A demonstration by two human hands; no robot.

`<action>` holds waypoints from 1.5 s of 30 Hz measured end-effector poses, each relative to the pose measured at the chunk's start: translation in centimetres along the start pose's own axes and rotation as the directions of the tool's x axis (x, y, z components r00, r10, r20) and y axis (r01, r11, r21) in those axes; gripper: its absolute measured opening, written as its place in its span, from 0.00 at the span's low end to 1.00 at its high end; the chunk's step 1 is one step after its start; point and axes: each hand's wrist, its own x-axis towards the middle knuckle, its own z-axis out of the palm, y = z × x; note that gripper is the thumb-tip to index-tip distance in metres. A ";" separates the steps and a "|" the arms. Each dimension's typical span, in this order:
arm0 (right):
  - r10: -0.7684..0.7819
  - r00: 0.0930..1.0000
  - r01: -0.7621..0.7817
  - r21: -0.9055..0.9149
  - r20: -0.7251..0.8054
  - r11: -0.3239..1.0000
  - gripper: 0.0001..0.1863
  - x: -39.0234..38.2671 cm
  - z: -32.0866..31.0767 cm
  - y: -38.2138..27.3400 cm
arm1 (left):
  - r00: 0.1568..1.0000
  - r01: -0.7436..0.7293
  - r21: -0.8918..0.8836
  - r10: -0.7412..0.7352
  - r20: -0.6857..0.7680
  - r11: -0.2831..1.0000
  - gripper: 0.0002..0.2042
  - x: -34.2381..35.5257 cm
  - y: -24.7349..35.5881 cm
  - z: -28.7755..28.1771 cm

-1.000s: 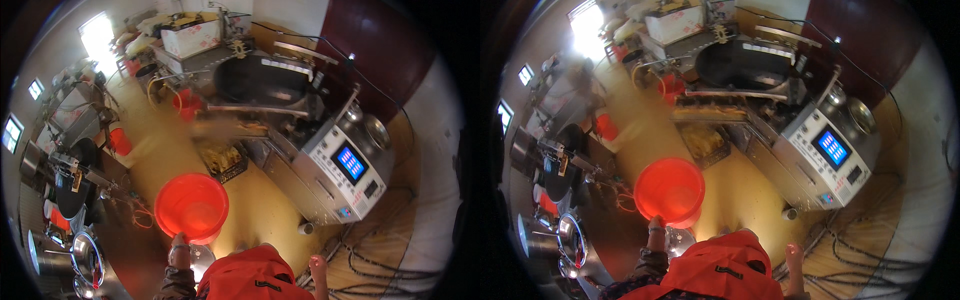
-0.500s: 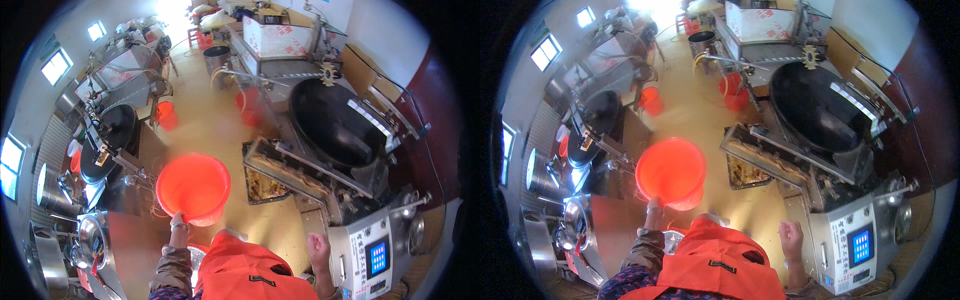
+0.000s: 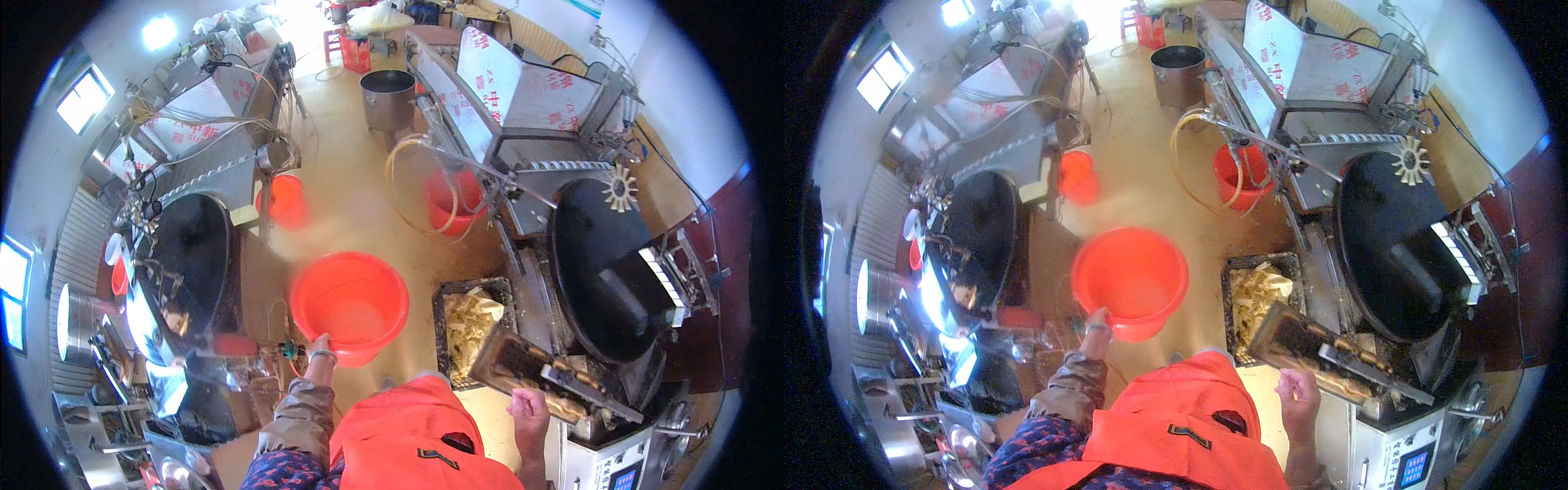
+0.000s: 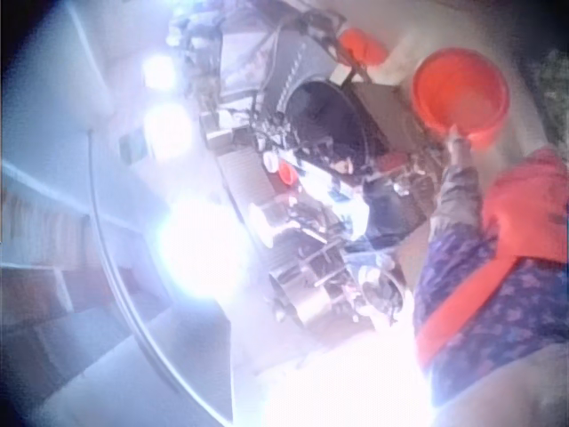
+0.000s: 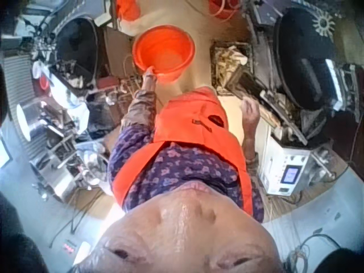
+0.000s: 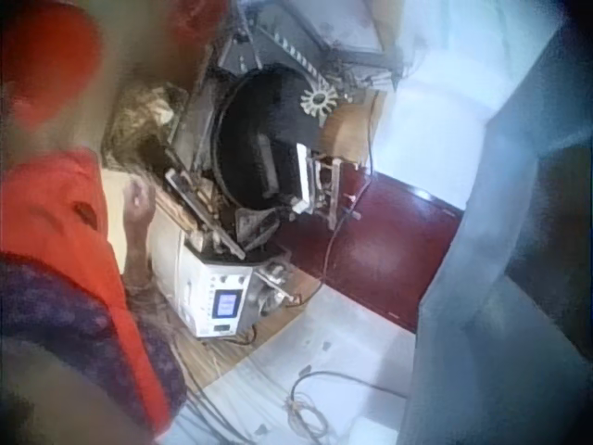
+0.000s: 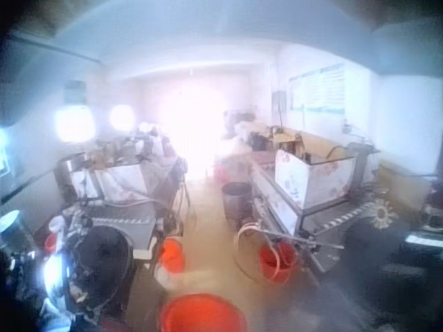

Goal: The person scoops water from a large metal container into a red bucket using a ladle, then pours the water into a dough mixer. They operate the mixer's control panel and stir the contents of the bucket with their hand.

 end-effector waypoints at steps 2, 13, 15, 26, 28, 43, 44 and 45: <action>0.039 0.999 -0.039 0.030 0.003 0.999 0.06 3.2 2.2 -0.8 | 0.998 0.047 -0.097 -0.051 -0.044 0.994 0.11 3.7 2.4 3.3; 0.233 0.969 -0.229 0.061 -0.079 0.972 0.06 27.0 16.3 -2.2 | 0.999 0.039 0.047 -0.038 -0.031 0.998 0.06 20.8 15.9 19.8; 0.201 0.979 -0.205 -0.119 -0.039 0.972 0.06 31.0 18.5 -3.3 | 0.999 0.031 -0.015 -0.031 -0.031 0.999 0.07 24.0 18.3 23.2; 0.355 0.884 -0.385 -0.044 -0.306 0.922 0.11 42.2 29.0 -4.6 | 0.986 -0.033 0.023 0.029 0.163 0.999 0.15 35.4 28.3 42.4; 0.416 0.835 -0.475 -0.089 -0.359 0.876 0.11 42.9 31.3 -4.2 | 0.958 -0.031 -0.082 0.053 0.283 0.996 0.13 36.0 29.2 46.1; 0.779 0.560 -0.828 -0.173 -0.281 0.533 0.12 52.3 40.3 -1.5 | 0.907 0.259 0.158 -0.296 0.300 0.953 0.04 48.7 16.3 63.1; 0.830 0.490 -0.869 -0.079 -0.267 0.488 0.11 52.4 40.3 -1.0 | 0.883 0.263 0.076 -0.271 0.384 0.962 0.04 48.3 14.6 63.5; 0.827 0.493 -0.869 -0.119 -0.271 0.479 0.11 52.4 40.1 -0.5 | 0.858 0.287 0.028 -0.269 0.438 0.958 0.04 47.8 13.2 63.5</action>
